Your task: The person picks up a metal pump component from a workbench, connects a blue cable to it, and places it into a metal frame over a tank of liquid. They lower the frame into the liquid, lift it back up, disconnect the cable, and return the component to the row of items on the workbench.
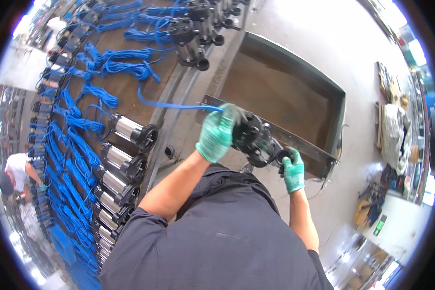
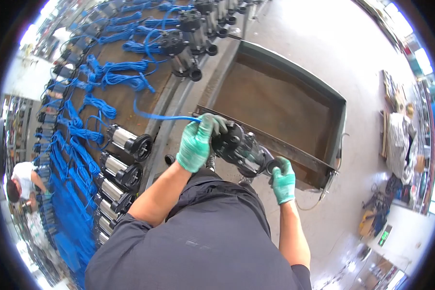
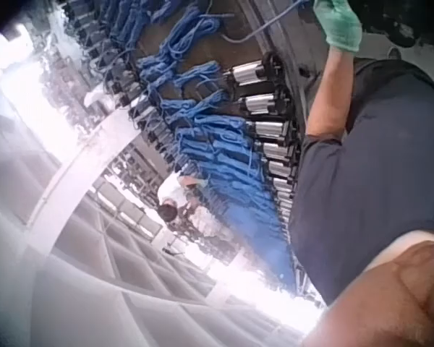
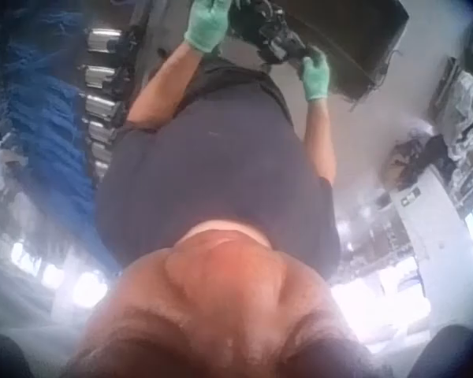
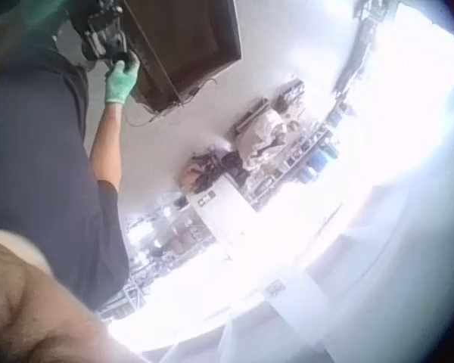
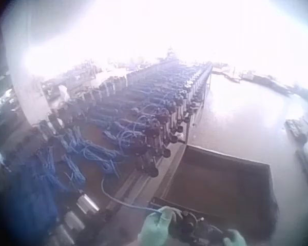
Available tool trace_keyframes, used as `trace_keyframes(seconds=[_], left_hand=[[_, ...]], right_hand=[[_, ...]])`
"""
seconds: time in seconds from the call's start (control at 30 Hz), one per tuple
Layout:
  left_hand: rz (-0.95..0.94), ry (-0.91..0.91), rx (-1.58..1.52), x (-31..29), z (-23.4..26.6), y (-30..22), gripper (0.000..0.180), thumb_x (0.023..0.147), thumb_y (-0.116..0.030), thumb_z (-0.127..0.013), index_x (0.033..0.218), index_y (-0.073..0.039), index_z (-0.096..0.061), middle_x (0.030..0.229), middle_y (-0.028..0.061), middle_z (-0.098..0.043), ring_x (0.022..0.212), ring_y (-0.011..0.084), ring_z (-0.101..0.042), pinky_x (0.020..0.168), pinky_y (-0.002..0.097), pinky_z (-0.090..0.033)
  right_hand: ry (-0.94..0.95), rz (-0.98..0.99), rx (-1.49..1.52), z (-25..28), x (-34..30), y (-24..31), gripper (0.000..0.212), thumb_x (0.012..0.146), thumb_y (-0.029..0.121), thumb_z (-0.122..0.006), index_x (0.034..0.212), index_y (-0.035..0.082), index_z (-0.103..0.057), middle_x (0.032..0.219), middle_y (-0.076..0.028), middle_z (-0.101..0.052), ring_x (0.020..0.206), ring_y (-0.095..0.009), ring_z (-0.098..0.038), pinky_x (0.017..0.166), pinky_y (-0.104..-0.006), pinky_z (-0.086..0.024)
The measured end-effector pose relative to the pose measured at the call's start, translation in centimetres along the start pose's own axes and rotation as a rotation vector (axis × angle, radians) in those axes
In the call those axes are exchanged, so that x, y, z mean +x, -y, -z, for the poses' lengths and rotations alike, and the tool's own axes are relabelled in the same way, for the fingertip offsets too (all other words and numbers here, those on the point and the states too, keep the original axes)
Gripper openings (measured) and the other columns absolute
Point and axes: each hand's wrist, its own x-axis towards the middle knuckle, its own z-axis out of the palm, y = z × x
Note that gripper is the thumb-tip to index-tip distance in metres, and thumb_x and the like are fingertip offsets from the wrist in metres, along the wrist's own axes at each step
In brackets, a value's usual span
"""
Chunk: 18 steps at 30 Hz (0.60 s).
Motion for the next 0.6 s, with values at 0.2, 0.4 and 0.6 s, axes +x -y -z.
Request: trace_keyframes(seconds=[0.2, 0.4, 0.6], left_hand=[[0.233, -0.053, 0.346, -0.1, 0.9, 13.8, 0.042, 0.108, -0.043, -0.052, 0.101, -0.006, -0.072, 0.088, 0.0032, -0.068, 0.081, 0.0118, -0.058, 0.077, 0.0303, -0.048], [0.432, 0.002, 0.871, 1.3, 1.9, 17.8, 0.059, 0.105, -0.053, -0.042, 0.099, -0.002, -0.072, 0.103, 0.0269, -0.070, 0.100, 0.0478, -0.065, 0.087, 0.0552, -0.049], [0.738, 0.117, 0.746, 0.7, 2.6, 16.3, 0.058, 0.103, -0.053, -0.047, 0.096, -0.002, -0.074, 0.101, 0.0276, -0.071, 0.097, 0.0453, -0.067, 0.087, 0.0514, -0.052]], right_hand=[[-0.175, 0.186, -0.570, 5.0, 1.2, 2.3, 0.035, 0.085, 0.012, -0.072, 0.119, 0.003, -0.068, 0.098, -0.016, -0.075, 0.084, -0.026, -0.073, 0.081, -0.0347, -0.057], [-0.173, 0.260, -0.824, 2.9, 2.1, 5.1, 0.039, 0.084, 0.025, -0.073, 0.119, 0.008, -0.071, 0.102, -0.018, -0.074, 0.094, -0.036, -0.071, 0.086, -0.0442, -0.056], [-0.181, 0.408, -0.798, 3.5, 1.8, 3.0, 0.052, 0.090, 0.038, -0.075, 0.131, 0.008, -0.064, 0.102, -0.014, -0.071, 0.091, -0.029, -0.071, 0.083, -0.0390, -0.056]])
